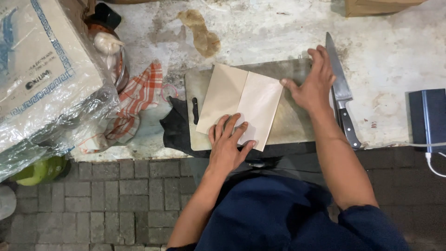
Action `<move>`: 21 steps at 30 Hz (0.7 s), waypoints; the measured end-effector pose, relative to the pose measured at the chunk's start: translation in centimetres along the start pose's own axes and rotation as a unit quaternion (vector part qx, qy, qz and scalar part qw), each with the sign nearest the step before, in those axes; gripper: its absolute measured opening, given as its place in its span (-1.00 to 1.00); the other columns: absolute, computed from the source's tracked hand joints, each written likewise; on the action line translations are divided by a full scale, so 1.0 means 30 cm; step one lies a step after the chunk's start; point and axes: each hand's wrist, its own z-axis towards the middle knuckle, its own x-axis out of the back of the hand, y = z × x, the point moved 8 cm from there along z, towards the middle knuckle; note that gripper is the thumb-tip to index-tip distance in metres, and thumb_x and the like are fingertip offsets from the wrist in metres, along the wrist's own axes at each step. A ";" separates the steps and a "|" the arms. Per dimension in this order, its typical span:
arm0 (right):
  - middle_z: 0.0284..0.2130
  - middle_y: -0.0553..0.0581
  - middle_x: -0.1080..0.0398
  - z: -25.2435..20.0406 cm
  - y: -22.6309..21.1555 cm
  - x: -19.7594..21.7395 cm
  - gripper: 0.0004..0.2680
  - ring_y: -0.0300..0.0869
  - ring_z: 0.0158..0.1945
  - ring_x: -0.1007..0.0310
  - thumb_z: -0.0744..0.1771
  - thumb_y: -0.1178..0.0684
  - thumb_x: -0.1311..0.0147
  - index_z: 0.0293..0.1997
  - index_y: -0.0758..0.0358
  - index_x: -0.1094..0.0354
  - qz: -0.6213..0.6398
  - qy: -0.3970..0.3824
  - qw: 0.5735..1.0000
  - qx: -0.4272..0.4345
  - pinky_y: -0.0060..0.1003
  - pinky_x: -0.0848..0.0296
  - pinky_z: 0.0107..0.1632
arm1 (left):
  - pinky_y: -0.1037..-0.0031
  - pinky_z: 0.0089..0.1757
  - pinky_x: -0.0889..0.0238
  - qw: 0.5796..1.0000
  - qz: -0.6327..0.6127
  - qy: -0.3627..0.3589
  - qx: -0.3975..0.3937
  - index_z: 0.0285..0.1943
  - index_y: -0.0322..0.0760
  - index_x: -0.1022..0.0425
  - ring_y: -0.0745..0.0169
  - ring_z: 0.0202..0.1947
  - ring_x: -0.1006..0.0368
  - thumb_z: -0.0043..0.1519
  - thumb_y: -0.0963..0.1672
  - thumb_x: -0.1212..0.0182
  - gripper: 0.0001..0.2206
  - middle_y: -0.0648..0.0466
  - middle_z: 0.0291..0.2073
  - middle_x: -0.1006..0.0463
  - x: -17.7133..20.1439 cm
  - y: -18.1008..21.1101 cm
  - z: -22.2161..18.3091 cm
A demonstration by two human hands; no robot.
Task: Folding paper liners and inserting them into cardboard boxes for food packaging, occasionally using a knife to trim the paper.
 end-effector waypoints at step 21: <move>0.29 -0.01 -0.15 -0.292 -0.097 -0.041 -0.72 0.01 0.32 -0.01 0.43 -0.20 0.19 0.30 -0.21 -0.26 -0.090 -0.077 0.979 0.163 0.18 0.20 0.24 | -0.37 0.23 0.40 0.996 -0.060 0.062 0.023 0.40 -0.32 -0.24 -0.50 0.45 0.24 0.31 -0.04 -0.14 -0.50 -0.34 0.42 -0.01 0.019 0.066 0.178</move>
